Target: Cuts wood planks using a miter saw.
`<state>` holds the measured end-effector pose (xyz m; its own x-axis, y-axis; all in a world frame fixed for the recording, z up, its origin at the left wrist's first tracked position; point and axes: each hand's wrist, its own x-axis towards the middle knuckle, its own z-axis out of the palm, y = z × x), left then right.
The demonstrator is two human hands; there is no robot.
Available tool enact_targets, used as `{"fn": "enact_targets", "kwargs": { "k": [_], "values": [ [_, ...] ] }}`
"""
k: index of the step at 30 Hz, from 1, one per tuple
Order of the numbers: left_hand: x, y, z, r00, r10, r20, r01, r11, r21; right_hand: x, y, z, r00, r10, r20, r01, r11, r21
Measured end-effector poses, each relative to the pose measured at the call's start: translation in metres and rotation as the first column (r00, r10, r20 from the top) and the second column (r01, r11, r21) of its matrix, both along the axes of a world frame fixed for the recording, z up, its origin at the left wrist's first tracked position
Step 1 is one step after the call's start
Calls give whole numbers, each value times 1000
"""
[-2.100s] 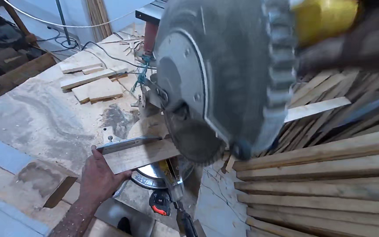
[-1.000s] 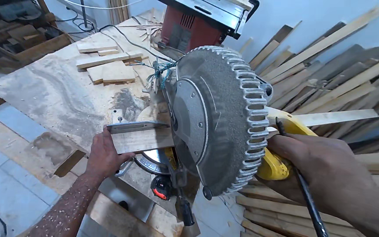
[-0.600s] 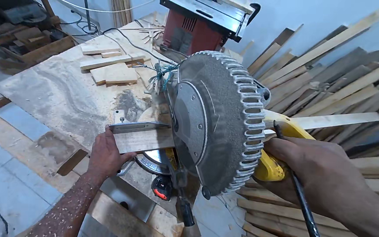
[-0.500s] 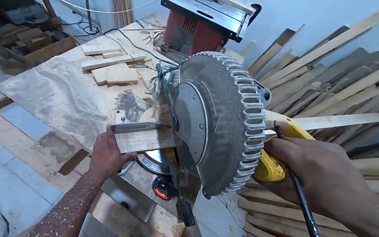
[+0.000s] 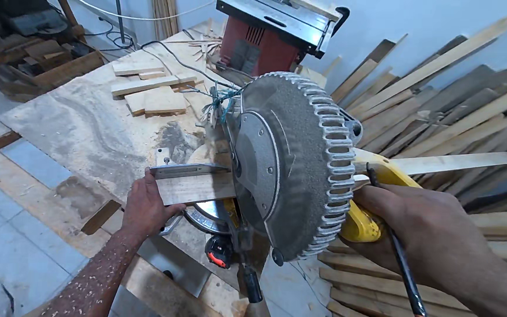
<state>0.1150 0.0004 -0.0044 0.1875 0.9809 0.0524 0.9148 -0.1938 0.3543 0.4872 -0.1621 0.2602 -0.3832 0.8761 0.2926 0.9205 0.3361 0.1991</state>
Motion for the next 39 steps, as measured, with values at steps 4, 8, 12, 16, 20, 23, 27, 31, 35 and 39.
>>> {"fn": "enact_targets", "kwargs": {
  "k": [4,8,12,16,20,23,27,31,35,39],
  "values": [
    [1,0,1,1000,4,-1,-4,1000,-4,0,0,-1,1000,-6,2,6,1000,-1],
    [1,-1,0,1000,2,-3,-2,1000,9,0,-1,-1,1000,-8,1,8,1000,-12],
    [2,-1,3,1000,1,-15,-1,1000,-14,-2,-1,-1,1000,-20,8,20,1000,-15],
    [2,-1,5,1000,2,4,-2,1000,-20,-2,-1,-1,1000,-16,0,16,1000,-6],
    [2,-2,3,1000,-3,4,3,1000,-4,-2,-1,-1,1000,-12,-1,12,1000,-5],
    [2,-1,3,1000,3,-8,-3,1000,-17,-2,-1,-1,1000,-16,-5,16,1000,-15],
    [3,-1,4,1000,3,-11,-3,1000,-13,-1,-1,-1,1000,-23,0,23,1000,-21],
    [3,-2,3,1000,12,-15,-12,1000,-8,-1,-1,-2,1000,-21,5,22,1000,-17],
    [3,-2,2,1000,8,-28,-8,1000,-5,-1,-1,-2,1000,-27,4,27,999,-18],
    [4,-2,3,999,5,-33,-5,1000,1,-1,-1,-2,1000,-26,6,26,999,-25]
  ]
}}
